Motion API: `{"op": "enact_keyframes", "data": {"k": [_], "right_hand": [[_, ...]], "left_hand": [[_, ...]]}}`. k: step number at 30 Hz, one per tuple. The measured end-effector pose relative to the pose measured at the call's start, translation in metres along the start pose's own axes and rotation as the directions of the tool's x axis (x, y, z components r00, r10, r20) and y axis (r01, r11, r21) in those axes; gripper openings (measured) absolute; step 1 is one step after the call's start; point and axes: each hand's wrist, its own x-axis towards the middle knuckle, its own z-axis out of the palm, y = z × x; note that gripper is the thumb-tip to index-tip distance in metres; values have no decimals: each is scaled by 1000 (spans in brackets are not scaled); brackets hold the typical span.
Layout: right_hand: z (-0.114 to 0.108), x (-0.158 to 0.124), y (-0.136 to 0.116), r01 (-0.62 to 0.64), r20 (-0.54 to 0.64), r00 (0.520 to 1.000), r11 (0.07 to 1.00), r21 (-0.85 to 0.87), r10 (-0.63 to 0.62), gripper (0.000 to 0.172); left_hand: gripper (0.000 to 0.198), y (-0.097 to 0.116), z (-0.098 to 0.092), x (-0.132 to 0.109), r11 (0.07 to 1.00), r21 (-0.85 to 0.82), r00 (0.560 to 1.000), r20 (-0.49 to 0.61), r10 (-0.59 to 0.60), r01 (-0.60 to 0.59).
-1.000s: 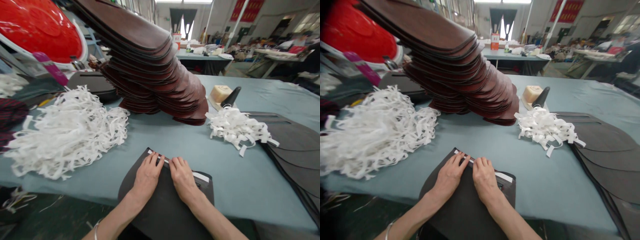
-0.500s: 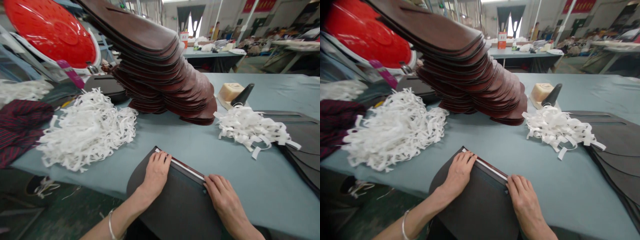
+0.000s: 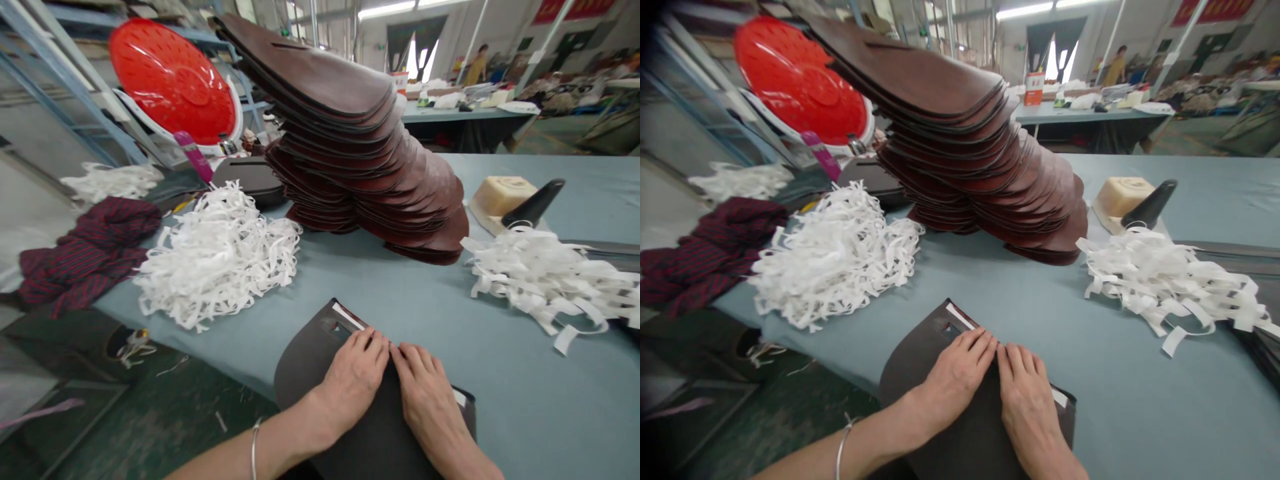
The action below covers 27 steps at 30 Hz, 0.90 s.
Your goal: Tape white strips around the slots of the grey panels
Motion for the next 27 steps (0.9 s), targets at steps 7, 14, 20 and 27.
{"op": "enact_keyframes", "data": {"k": [7,14,20,27], "right_hand": [[6,-10,4,103,-30,994,989,-105,-107,34],[3,-5,2,51,-69,996,997,-50,-54,33],[14,39,-12,37,-15,999,999,25,-37,43],[42,70,-28,86,-81,993,996,-15,-86,35]], "left_hand": [[36,-6,-2,0,1000,30,1000,22,-4,4],[37,-34,2,-7,992,80,994,30,-103,100],[39,-58,3,-8,983,54,984,11,-177,176],[41,-78,-1,-11,974,-33,975,-7,-223,223]]}}
